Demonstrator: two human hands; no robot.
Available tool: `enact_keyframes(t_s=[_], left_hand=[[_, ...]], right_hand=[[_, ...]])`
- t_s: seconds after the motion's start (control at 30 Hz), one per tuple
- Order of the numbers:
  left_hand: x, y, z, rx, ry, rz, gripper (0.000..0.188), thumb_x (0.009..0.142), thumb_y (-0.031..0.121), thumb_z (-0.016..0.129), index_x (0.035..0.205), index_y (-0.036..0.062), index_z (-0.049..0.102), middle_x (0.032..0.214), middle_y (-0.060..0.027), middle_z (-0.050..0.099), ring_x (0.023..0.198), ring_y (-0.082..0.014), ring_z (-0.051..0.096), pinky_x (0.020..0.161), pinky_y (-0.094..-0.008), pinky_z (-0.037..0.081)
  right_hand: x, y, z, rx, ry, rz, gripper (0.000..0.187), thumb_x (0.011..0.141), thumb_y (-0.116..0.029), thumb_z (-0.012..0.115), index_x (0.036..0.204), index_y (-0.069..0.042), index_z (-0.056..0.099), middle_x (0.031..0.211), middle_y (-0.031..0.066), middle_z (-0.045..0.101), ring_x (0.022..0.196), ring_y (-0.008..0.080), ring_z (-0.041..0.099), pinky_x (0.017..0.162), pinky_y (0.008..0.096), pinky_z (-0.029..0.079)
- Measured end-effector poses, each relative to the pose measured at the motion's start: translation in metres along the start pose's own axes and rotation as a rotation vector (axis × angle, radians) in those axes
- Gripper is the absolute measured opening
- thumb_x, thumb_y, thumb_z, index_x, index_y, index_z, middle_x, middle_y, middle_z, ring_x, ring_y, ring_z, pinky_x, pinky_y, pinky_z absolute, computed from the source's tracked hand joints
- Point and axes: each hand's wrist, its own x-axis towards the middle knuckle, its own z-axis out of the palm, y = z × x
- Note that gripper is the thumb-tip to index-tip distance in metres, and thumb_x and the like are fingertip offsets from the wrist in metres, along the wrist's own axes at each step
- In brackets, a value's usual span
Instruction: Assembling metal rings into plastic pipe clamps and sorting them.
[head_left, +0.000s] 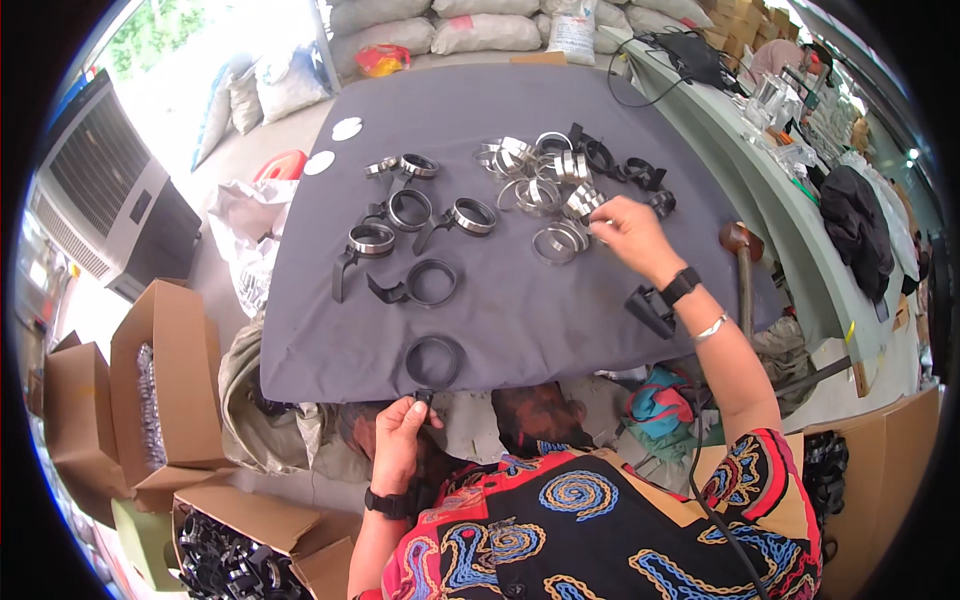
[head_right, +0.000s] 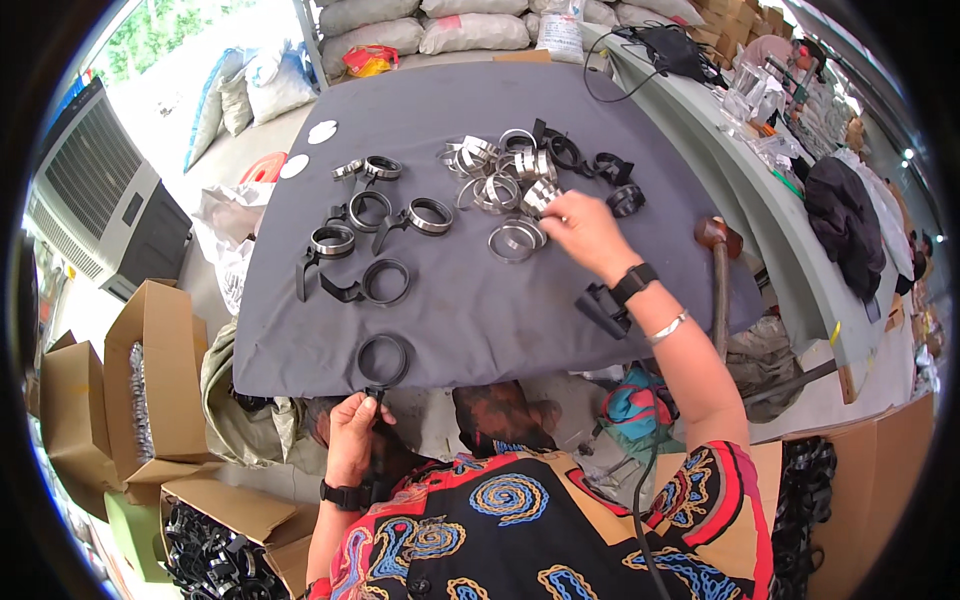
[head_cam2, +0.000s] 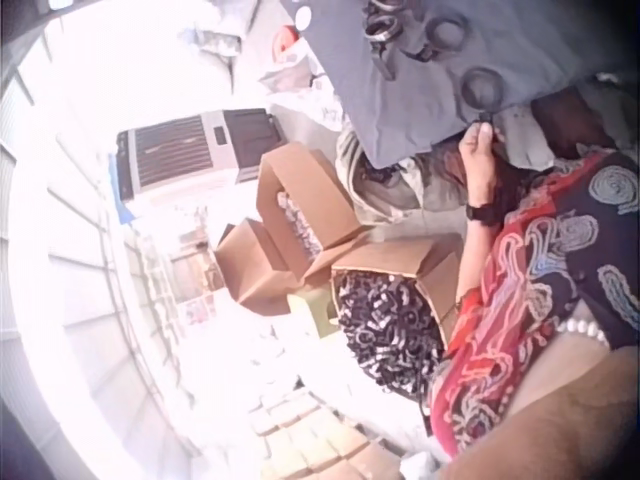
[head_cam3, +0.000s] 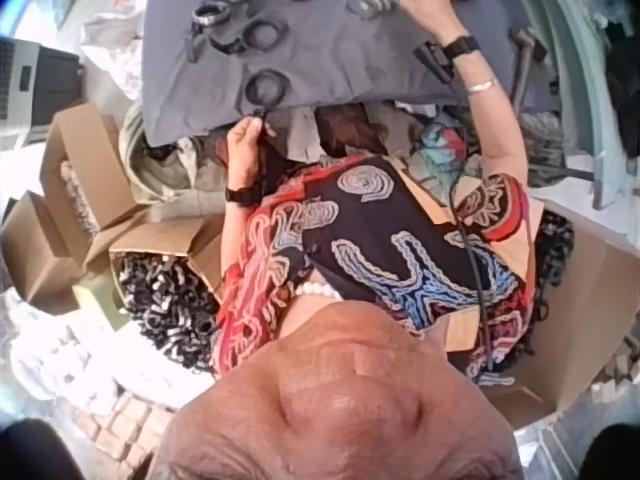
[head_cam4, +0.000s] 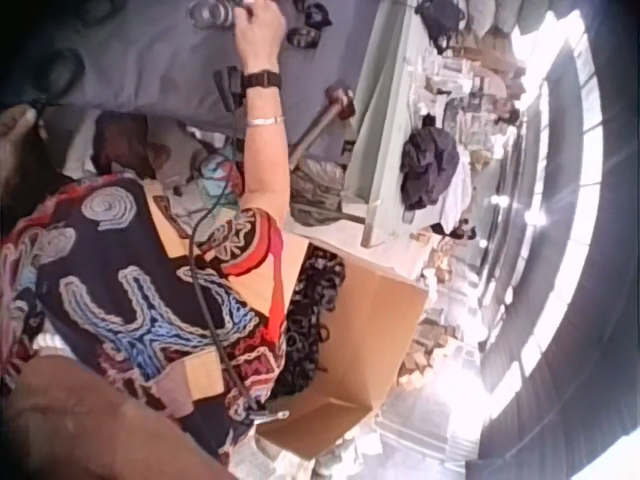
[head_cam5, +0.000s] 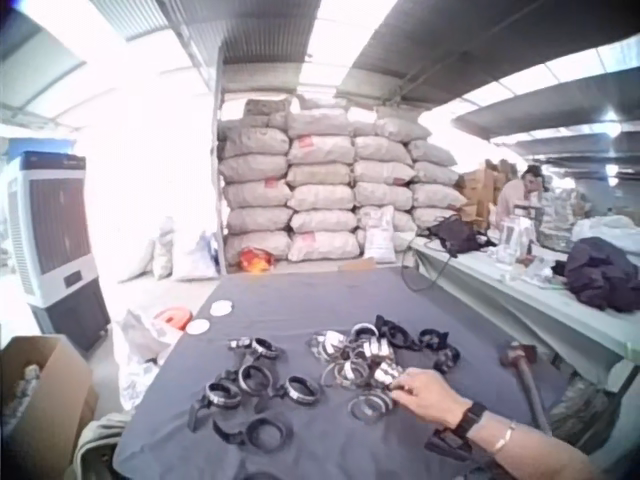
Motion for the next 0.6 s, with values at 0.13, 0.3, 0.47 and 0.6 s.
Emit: enact_keyframes(t_s=[0.13,0.3,0.47,0.6], left_hand=[[0.001,-0.002,-0.001,0.01,0.002,0.012,0.021,0.095,0.018,0.054,0.081,0.0029,0.061,0.075,-0.0043,0.063,0.069,-0.0107,0.055,0.066,-0.0234,0.038],[0.001,-0.008,-0.001,0.027,-0.012,0.047,0.023,0.094,0.019,0.055,0.081,0.0019,0.06,0.074,-0.0056,0.062,0.069,-0.0117,0.056,0.067,-0.0241,0.04],[0.0,-0.007,0.001,0.048,0.011,0.053,0.024,0.094,0.021,0.056,0.081,0.0017,0.06,0.072,-0.0056,0.062,0.067,-0.0113,0.056,0.066,-0.0237,0.039],[0.0,-0.002,0.002,0.034,0.007,0.025,0.023,0.094,0.018,0.055,0.079,0.0022,0.06,0.072,-0.0042,0.062,0.068,-0.0103,0.054,0.069,-0.0249,0.039]], right_hand=[[-0.01,-0.009,0.038,-0.191,-0.13,0.008,0.019,0.08,-0.011,0.068,0.096,-0.001,0.064,0.09,0.0124,0.059,0.08,0.0283,0.06,0.069,0.0365,0.048],[-0.011,-0.032,0.054,-0.375,-0.002,-0.107,0.018,0.079,-0.017,0.068,0.085,-0.003,0.058,0.091,0.0125,0.055,0.08,0.0325,0.061,0.067,0.0438,0.049],[-0.013,-0.019,0.08,-0.224,-0.17,0.143,0.009,0.08,-0.009,0.063,0.081,-0.002,0.057,0.078,0.0161,0.056,0.076,0.0317,0.059,0.063,0.0396,0.048],[-0.014,-0.024,0.055,0.419,-0.158,0.248,0.009,0.087,-0.008,0.057,0.083,-0.001,0.057,0.072,0.0076,0.059,0.059,0.0148,0.054,0.053,0.0308,0.044]])
